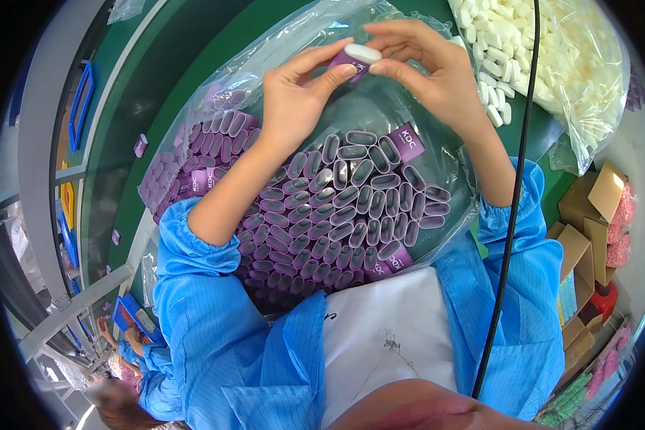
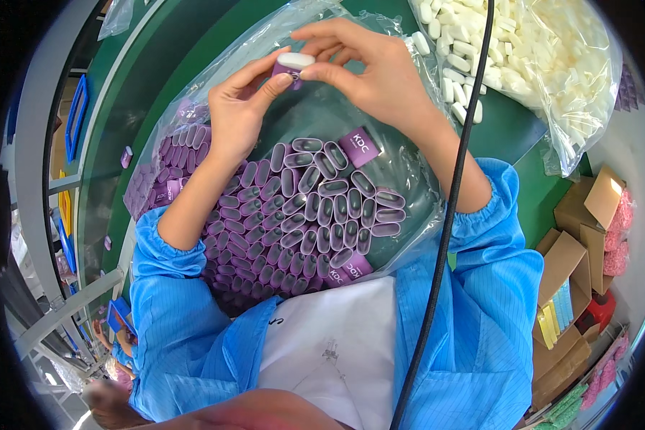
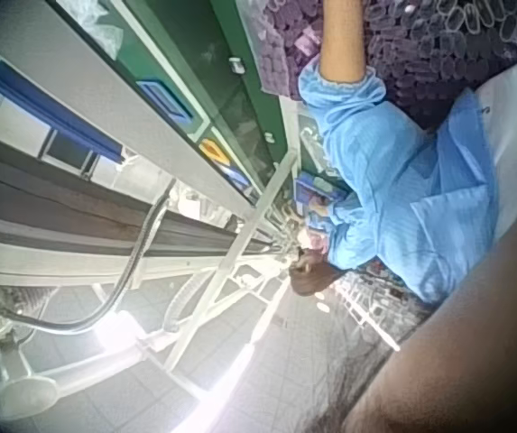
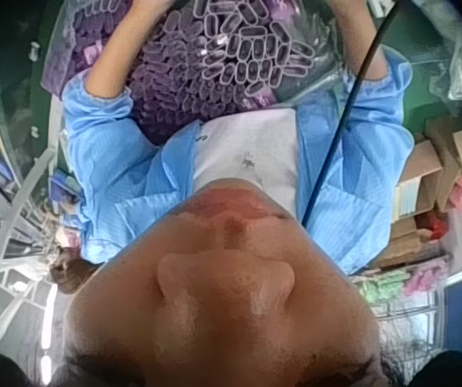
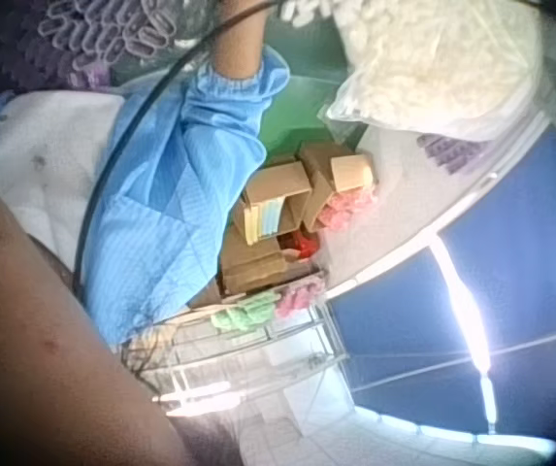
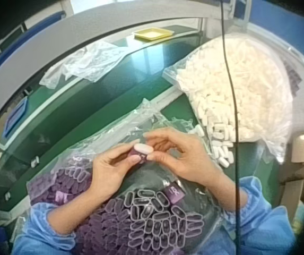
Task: The person repeatedly picks up small purple plastic containers and white cylindrical objects from a table. They insert the white objects into the purple containers and place the assembled units into a clear plastic bag. The process is continuous and repetitive.
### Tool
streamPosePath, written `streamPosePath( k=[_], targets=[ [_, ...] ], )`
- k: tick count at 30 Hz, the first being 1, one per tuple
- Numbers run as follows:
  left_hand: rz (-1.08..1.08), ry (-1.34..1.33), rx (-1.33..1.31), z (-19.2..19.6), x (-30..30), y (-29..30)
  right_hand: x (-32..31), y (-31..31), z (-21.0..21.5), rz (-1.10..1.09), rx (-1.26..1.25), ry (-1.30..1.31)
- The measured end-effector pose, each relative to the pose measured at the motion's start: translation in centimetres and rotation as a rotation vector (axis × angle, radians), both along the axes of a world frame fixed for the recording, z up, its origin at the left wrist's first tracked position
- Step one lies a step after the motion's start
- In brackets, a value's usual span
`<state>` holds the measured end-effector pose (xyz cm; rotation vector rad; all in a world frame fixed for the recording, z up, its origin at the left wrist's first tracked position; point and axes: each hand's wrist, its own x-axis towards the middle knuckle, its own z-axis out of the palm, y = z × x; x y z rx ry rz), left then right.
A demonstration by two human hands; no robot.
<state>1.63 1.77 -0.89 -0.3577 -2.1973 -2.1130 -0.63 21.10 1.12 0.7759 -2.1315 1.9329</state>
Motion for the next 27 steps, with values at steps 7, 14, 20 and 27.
streamPosePath(
  k=[7, 14, 20, 27],
  targets=[
    [-0.065, 0.003, -0.029, 0.3, 0.3, -0.3, -0.4, 0.8, -0.8, -0.018, 0.205, 0.314],
    [-0.077, 0.003, 0.079, 0.0, 0.3, 0.0, -0.4, 0.2, -1.2, -0.072, 0.219, 0.576],
    [-0.089, -0.125, 0.223, 0.2, 0.3, -0.1, -0.1, -0.1, -1.6, -0.036, 0.218, 0.631],
    [-0.118, -0.076, 0.144, -0.2, 0.6, -0.1, 0.5, -0.3, -1.6, -0.032, 0.246, 0.572]
  ],
)
